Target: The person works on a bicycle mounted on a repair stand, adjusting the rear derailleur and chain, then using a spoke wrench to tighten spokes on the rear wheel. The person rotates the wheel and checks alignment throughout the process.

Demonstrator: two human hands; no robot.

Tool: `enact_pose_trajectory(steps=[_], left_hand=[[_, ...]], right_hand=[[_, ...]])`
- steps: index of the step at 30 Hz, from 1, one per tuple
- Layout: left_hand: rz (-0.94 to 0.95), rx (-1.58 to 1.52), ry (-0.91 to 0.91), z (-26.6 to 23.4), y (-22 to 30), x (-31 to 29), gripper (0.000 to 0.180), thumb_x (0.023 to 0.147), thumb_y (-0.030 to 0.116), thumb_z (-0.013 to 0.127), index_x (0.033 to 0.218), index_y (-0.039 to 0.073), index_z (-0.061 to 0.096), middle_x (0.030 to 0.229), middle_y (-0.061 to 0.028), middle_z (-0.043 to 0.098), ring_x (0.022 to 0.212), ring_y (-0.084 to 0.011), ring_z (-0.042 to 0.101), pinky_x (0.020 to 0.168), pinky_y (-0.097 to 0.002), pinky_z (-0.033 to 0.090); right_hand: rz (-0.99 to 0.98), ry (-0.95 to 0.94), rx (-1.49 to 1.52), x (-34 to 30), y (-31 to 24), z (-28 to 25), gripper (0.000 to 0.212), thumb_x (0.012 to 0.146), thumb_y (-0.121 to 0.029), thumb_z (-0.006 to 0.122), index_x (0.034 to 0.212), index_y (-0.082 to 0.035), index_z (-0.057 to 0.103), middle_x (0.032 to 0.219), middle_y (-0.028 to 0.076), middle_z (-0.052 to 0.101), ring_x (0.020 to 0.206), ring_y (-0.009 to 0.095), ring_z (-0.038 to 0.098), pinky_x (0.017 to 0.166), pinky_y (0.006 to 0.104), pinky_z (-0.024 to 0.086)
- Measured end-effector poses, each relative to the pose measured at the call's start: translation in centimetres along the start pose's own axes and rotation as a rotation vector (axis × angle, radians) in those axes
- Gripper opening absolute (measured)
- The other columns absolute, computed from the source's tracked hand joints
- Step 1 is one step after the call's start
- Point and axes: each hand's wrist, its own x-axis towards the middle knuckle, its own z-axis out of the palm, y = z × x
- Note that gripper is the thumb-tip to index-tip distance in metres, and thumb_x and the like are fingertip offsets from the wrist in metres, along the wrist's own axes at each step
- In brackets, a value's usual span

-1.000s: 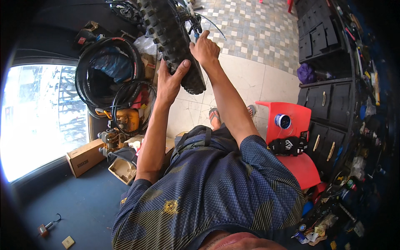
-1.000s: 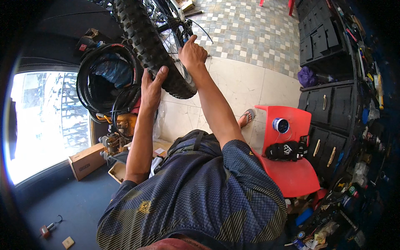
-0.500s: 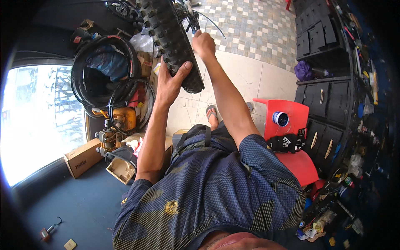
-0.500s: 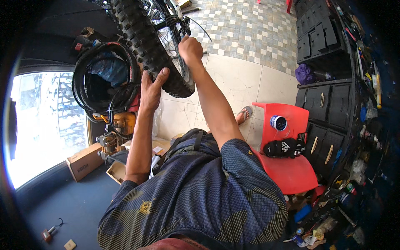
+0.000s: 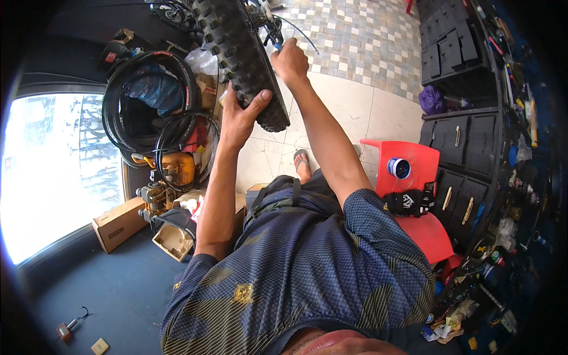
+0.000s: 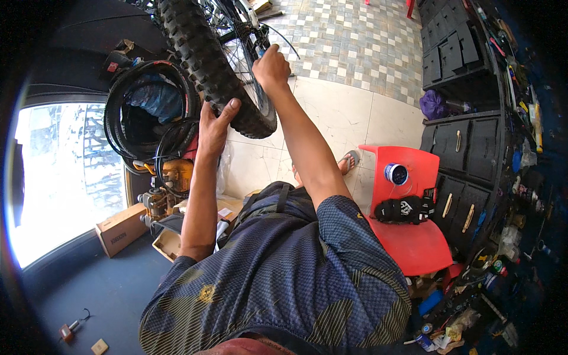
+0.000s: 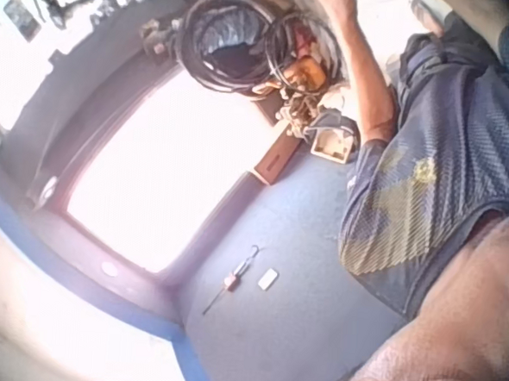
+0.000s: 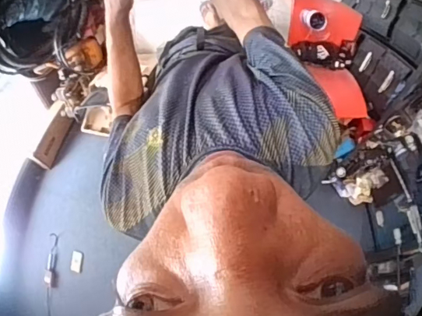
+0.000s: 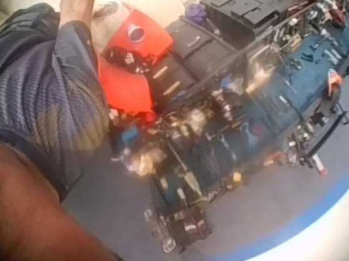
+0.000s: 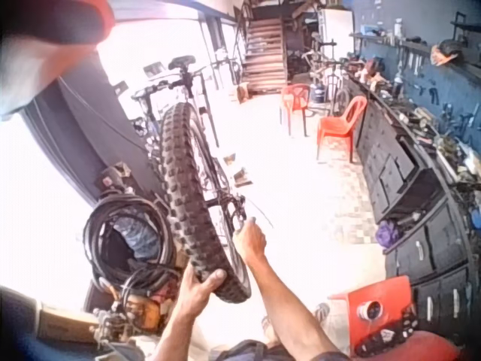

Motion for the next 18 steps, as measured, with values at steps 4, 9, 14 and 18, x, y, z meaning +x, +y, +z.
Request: enact_pose_trajectory(steps=[4,9,14,18], left_hand=[[0.013,-0.021,-0.001,0.1,-0.4,-0.2,0.053,0.084,0.03,0.079,0.12,0.0,0.052,0.104,-0.009,0.066,0.095,-0.0158,0.063,0.086,-0.0307,0.05],[0.006,-0.086,-0.047,0.6,-0.4,0.3,0.053,0.085,0.029,0.078,0.12,0.001,0.051,0.104,-0.0082,0.065,0.093,-0.0152,0.062,0.085,-0.0305,0.051],[0.007,-0.052,-0.035,0.2,-0.2,-0.2,0.051,0.085,0.028,0.078,0.119,0.001,0.051,0.103,-0.0079,0.064,0.092,-0.0146,0.062,0.083,-0.0299,0.051],[0.051,0.033,-0.034,0.1,-0.5,0.1,0.051,0.085,0.028,0.078,0.119,0.001,0.051,0.102,-0.0082,0.064,0.091,-0.0146,0.062,0.081,-0.0293,0.051]], right_hand=[[-0.046,0.007,-0.152,-1.2,-1.8,-0.5,0.038,0.093,-0.031,0.051,0.108,0.004,0.054,0.094,0.027,0.069,0.095,0.044,0.067,0.084,0.0531,0.052],[0.525,-0.348,1.131,2.6,2.9,2.0,0.032,0.095,-0.028,0.043,0.086,-0.002,0.059,0.071,0.011,0.062,0.038,0.012,0.043,0.041,0.0315,0.034],[0.561,-0.544,1.376,2.6,3.1,1.8,0.02,0.088,-0.024,0.058,0.091,-0.004,0.055,0.071,0.007,0.057,0.039,0.01,0.037,0.04,0.0296,0.029],[0.113,0.073,0.346,1.6,1.9,2.0,0.032,0.078,-0.02,0.07,0.099,-0.002,0.054,0.084,0.016,0.066,0.06,0.024,0.064,0.057,0.0401,0.051]])
